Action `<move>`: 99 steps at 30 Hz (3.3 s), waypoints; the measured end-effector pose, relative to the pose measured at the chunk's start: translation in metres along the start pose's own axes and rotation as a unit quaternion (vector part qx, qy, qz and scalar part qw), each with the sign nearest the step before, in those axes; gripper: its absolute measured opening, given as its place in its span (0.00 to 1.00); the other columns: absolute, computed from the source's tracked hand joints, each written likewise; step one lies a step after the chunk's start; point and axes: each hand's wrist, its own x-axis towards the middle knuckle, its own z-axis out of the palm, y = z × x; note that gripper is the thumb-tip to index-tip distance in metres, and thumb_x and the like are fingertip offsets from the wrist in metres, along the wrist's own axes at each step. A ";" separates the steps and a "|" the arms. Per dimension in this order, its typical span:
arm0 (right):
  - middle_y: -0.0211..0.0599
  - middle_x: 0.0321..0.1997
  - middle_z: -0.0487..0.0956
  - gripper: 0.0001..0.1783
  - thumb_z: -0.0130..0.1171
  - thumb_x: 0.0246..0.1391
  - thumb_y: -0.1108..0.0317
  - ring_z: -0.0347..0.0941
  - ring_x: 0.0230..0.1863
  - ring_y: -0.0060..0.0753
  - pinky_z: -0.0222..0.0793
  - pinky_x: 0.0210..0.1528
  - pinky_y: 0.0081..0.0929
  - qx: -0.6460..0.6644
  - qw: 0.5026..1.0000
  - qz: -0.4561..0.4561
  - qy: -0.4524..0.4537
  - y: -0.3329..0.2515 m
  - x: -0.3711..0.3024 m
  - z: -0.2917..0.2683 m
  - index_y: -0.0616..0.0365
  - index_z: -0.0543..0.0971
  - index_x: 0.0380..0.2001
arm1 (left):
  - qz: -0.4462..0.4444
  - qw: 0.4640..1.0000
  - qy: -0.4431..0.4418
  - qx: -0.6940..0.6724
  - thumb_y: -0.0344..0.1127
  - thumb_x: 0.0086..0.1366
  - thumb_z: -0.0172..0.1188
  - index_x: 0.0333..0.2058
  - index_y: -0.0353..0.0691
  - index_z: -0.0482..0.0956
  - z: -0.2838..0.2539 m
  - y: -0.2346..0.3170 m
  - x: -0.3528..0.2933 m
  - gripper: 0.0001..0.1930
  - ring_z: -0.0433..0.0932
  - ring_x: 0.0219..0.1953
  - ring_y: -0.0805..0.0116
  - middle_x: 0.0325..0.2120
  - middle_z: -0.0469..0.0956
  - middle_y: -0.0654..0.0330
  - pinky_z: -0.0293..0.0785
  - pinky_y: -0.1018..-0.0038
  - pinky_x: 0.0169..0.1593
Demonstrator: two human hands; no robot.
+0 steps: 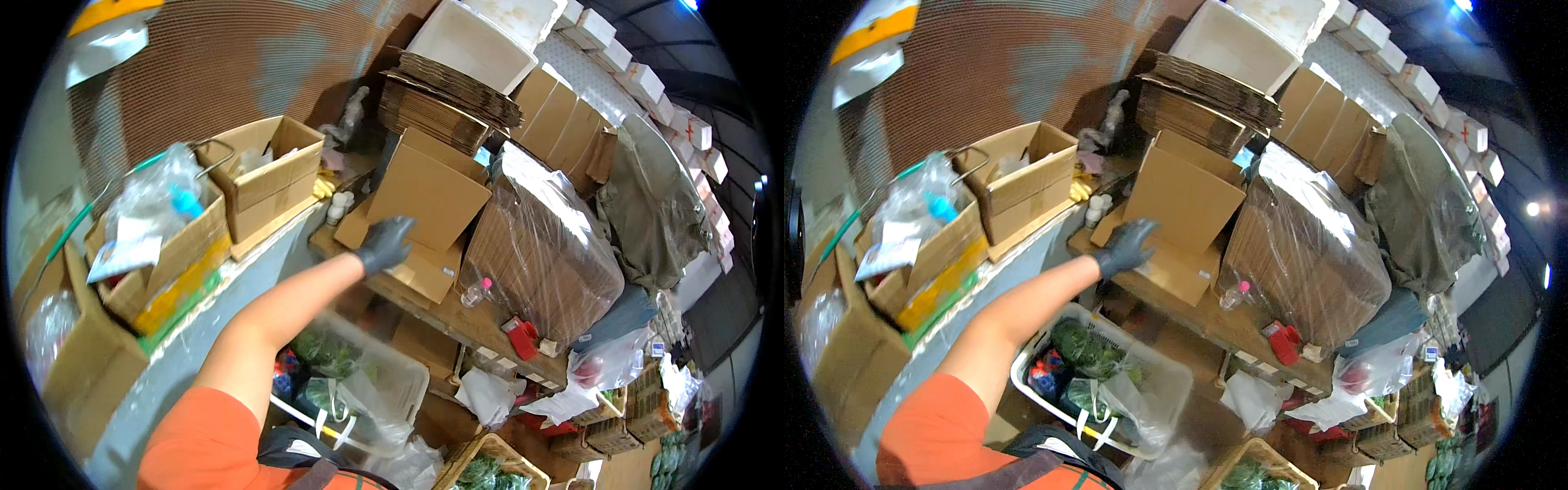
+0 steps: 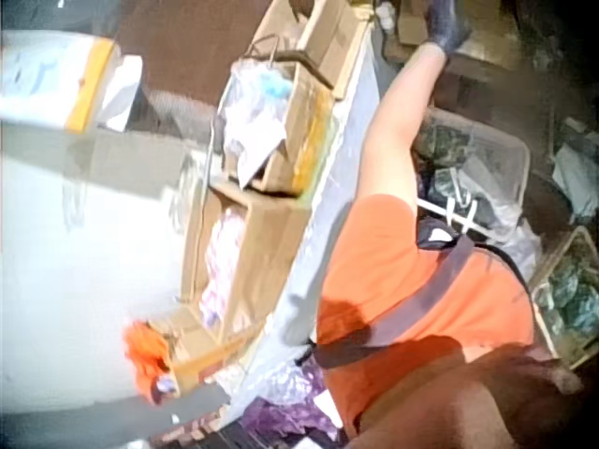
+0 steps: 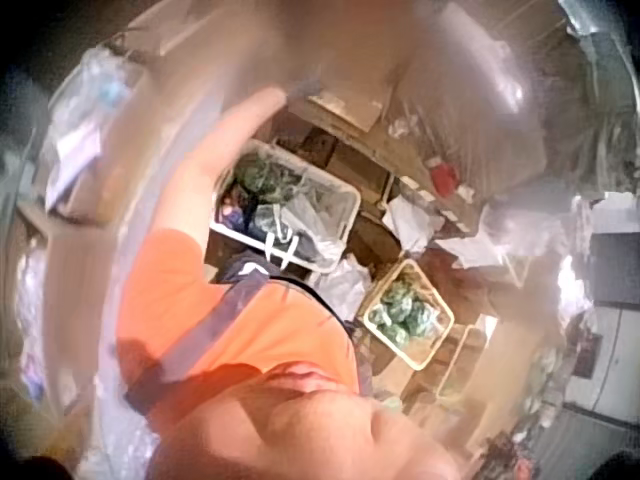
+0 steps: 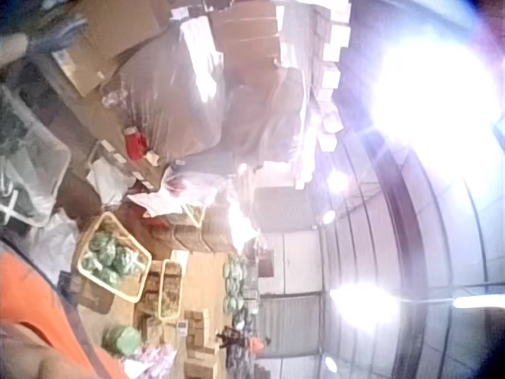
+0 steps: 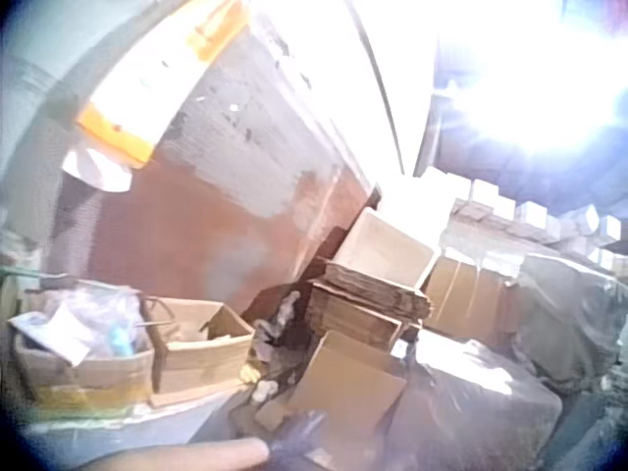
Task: The person sits on the floor in a warehouse and assembles flat cardboard boxes into rectangular containers. They fold the flaps, then use a handheld tape dispenser to seal the seams, repeating the process for several boxes.
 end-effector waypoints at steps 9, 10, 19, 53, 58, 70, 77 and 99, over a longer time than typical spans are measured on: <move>0.35 0.23 0.75 0.15 0.57 0.43 0.61 0.69 0.23 0.26 0.64 0.25 0.25 0.048 0.997 0.018 0.055 -0.078 -0.002 0.038 0.66 0.75 0.26 | 0.075 0.956 0.049 0.281 0.28 0.47 0.49 0.48 0.41 0.62 0.017 -0.101 0.168 0.26 0.59 0.52 0.50 0.44 0.66 0.50 0.47 0.58 0.56; 0.35 0.23 0.75 0.15 0.57 0.43 0.61 0.68 0.23 0.26 0.64 0.25 0.25 0.051 0.996 0.026 0.062 -0.079 -0.002 0.040 0.66 0.75 0.26 | 0.084 0.962 0.036 0.259 0.28 0.46 0.49 0.42 0.41 0.65 0.015 -0.098 0.167 0.20 0.63 0.46 0.52 0.38 0.68 0.52 0.52 0.59 0.52; 0.33 0.23 0.74 0.15 0.56 0.44 0.62 0.67 0.22 0.25 0.63 0.24 0.24 0.056 0.987 0.111 0.106 -0.057 -0.016 0.058 0.66 0.74 0.25 | 0.214 0.956 0.108 0.169 0.31 0.43 0.49 0.24 0.43 0.67 0.009 -0.066 0.066 0.06 0.64 0.25 0.63 0.18 0.61 0.60 0.60 0.68 0.33; 0.41 0.22 0.76 0.15 0.52 0.43 0.64 0.70 0.23 0.27 0.65 0.26 0.28 0.041 0.946 0.273 0.171 0.075 -0.162 0.049 0.67 0.76 0.27 | 0.167 0.932 0.023 0.321 0.44 0.36 0.66 0.49 0.42 0.62 0.057 -0.050 0.171 0.38 0.62 0.48 0.52 0.43 0.66 0.52 0.52 0.55 0.53; 0.41 0.23 0.76 0.26 0.64 0.35 0.52 0.70 0.24 0.30 0.64 0.25 0.30 0.103 0.950 0.203 0.214 0.098 -0.142 0.063 0.69 0.74 0.25 | 0.233 0.933 0.030 0.272 0.29 0.40 0.60 0.45 0.43 0.65 0.082 -0.123 0.212 0.28 0.69 0.38 0.54 0.33 0.71 0.52 0.65 0.62 0.43; 0.37 0.19 0.75 0.27 0.55 0.40 0.43 0.69 0.21 0.30 0.65 0.26 0.25 0.070 0.960 0.249 0.109 0.094 -0.119 0.089 0.62 0.76 0.24 | 0.260 0.917 -0.006 0.301 0.40 0.39 0.65 0.48 0.49 0.64 0.039 -0.119 0.198 0.33 0.68 0.39 0.57 0.35 0.70 0.56 0.62 0.62 0.43; 0.37 0.19 0.75 0.27 0.55 0.40 0.43 0.70 0.21 0.31 0.65 0.26 0.25 0.047 0.983 0.143 0.109 -0.011 -0.007 0.038 0.61 0.76 0.23 | 0.209 0.965 0.106 0.115 0.45 0.47 0.58 0.46 0.41 0.66 0.024 -0.105 0.206 0.27 0.68 0.40 0.54 0.39 0.70 0.51 0.63 0.63 0.44; 0.37 0.19 0.75 0.28 0.54 0.39 0.42 0.70 0.21 0.31 0.65 0.27 0.25 -0.005 0.996 0.021 0.086 -0.180 0.110 -0.018 0.61 0.76 0.22 | -0.143 0.944 0.281 0.094 0.38 0.41 0.61 0.52 0.42 0.54 -0.039 -0.248 0.364 0.38 0.54 0.54 0.51 0.52 0.53 0.48 0.55 0.62 0.54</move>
